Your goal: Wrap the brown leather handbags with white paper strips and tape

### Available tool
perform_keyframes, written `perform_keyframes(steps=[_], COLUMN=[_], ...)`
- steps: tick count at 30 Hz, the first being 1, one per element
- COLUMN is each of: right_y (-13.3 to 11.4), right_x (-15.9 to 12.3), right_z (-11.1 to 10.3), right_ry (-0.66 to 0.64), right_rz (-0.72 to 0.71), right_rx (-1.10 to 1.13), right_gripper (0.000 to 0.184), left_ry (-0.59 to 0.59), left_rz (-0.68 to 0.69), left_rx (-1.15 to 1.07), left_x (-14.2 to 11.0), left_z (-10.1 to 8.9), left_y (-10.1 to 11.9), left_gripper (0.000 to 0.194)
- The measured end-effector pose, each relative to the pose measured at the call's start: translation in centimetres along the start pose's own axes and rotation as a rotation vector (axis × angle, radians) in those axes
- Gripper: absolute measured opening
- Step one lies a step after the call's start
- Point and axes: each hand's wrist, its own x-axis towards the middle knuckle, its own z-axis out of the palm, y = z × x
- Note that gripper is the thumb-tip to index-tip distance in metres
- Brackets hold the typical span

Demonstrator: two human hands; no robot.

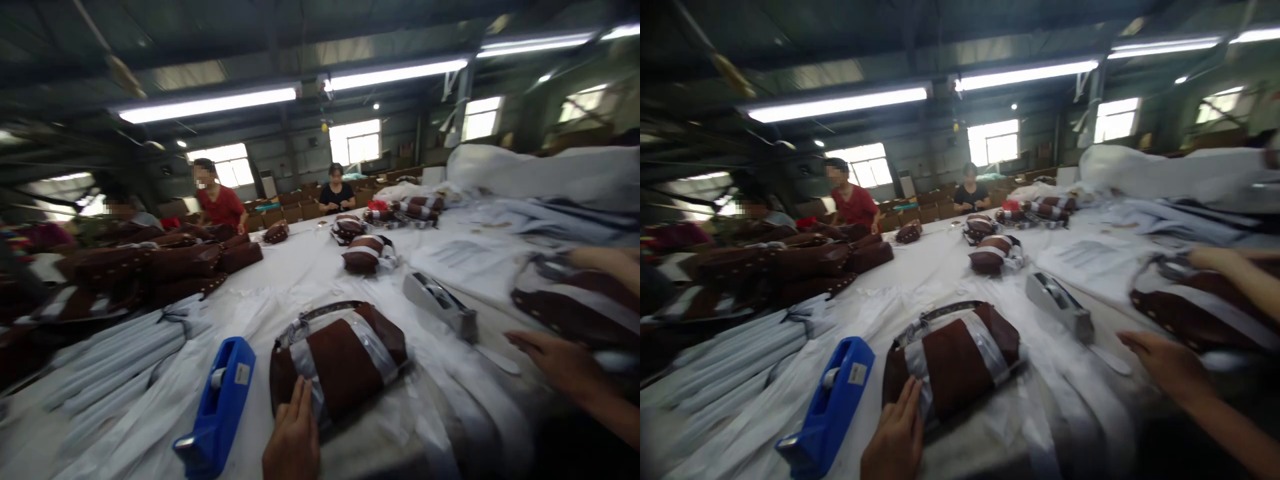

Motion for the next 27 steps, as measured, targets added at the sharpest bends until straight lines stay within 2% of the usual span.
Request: perform_keyframes(steps=[3,4,6,8,11,13,16,21,24,27], right_y=[-0.5,-1.1,-2.6,-4.7,-8.8,-11.9,-17.1,-26.0,-30.9,-35.0], right_x=[0.8,1.6,3.4,5.2,7.4,8.6,10.4,13.7,15.7,17.3], right_z=[-4.2,-5.4,-7.2,-8.2,-8.1,-7.1,-4.5,1.2,4.8,8.3], right_ry=[-0.175,-0.242,-0.294,-0.331,-0.365,-0.381,-0.417,-0.618,-0.759,-0.843], right_rz=[-0.135,-0.196,-0.276,-0.339,-0.432,-0.501,-0.625,-0.824,-0.925,-1.017], right_rx=[-0.188,-0.201,-0.190,-0.128,0.017,0.129,0.297,0.533,0.566,0.517], right_gripper=[0.036,0.036,0.037,0.035,0.031,0.026,0.019,0.018,0.024,0.024], left_ry=[-0.044,-0.068,-0.082,-0.085,-0.076,-0.069,-0.084,-0.164,-0.185,-0.184], left_rz=[0.085,0.143,0.211,0.212,0.103,0.010,-0.067,-0.158,-0.179,-0.190], left_rx=[-0.024,-0.041,-0.070,-0.084,-0.074,-0.061,-0.066,-0.117,-0.149,-0.165], left_x=[0.5,0.7,0.9,1.0,0.8,0.9,1.0,1.2,1.1,0.9], left_z=[-0.7,-0.7,-0.7,-0.8,-1.5,-1.9,-2.3,-2.5,-2.5,-2.3], left_y=[-0.7,-1.0,-1.4,-1.3,-0.6,0.0,0.6,0.8,0.9,0.9], left_gripper=[0.054,0.057,0.060,0.060,0.054,0.051,0.047,0.051,0.052,0.054])
